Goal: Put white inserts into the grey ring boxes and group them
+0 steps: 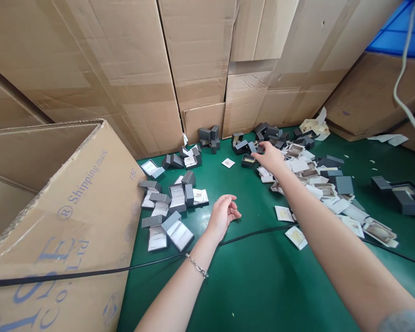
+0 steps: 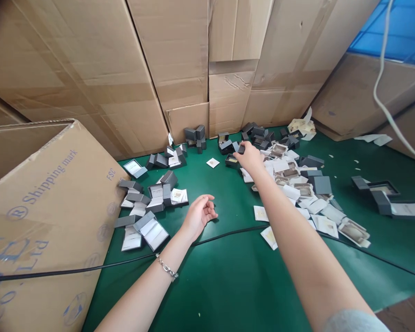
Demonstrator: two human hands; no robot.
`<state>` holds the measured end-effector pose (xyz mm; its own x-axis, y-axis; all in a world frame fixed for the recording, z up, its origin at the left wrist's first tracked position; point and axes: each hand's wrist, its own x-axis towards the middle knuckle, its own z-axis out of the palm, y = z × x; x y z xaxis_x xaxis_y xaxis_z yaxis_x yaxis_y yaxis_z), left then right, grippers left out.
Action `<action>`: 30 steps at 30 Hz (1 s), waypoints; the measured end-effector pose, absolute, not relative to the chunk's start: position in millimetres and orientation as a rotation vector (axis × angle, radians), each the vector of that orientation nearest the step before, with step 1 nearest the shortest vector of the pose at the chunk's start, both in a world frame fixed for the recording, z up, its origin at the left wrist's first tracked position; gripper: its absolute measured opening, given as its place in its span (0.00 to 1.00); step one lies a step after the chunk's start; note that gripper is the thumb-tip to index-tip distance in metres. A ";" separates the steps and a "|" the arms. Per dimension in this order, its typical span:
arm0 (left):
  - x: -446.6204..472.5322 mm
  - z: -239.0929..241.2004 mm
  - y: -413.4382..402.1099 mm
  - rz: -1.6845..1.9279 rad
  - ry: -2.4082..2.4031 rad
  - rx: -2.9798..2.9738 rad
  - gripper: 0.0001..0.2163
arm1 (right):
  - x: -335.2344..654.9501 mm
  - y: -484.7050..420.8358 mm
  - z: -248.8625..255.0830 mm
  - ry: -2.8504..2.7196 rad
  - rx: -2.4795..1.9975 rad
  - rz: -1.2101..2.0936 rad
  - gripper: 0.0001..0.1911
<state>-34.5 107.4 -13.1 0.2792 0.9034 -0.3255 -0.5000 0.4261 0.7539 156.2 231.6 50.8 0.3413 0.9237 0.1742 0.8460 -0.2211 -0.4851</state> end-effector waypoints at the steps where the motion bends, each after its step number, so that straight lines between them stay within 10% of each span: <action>1: -35.6 -13.0 108.2 1.028 0.826 0.539 0.08 | 156.4 228.2 56.9 -1.585 -2.030 0.211 0.25; 15: -36.0 -4.4 106.4 1.013 0.744 0.584 0.16 | 95.2 158.6 63.6 -2.111 -1.285 1.335 0.19; 30: -35.7 -1.2 109.7 1.011 0.904 0.373 0.09 | 218.8 194.3 30.4 -1.848 -2.624 -0.045 0.18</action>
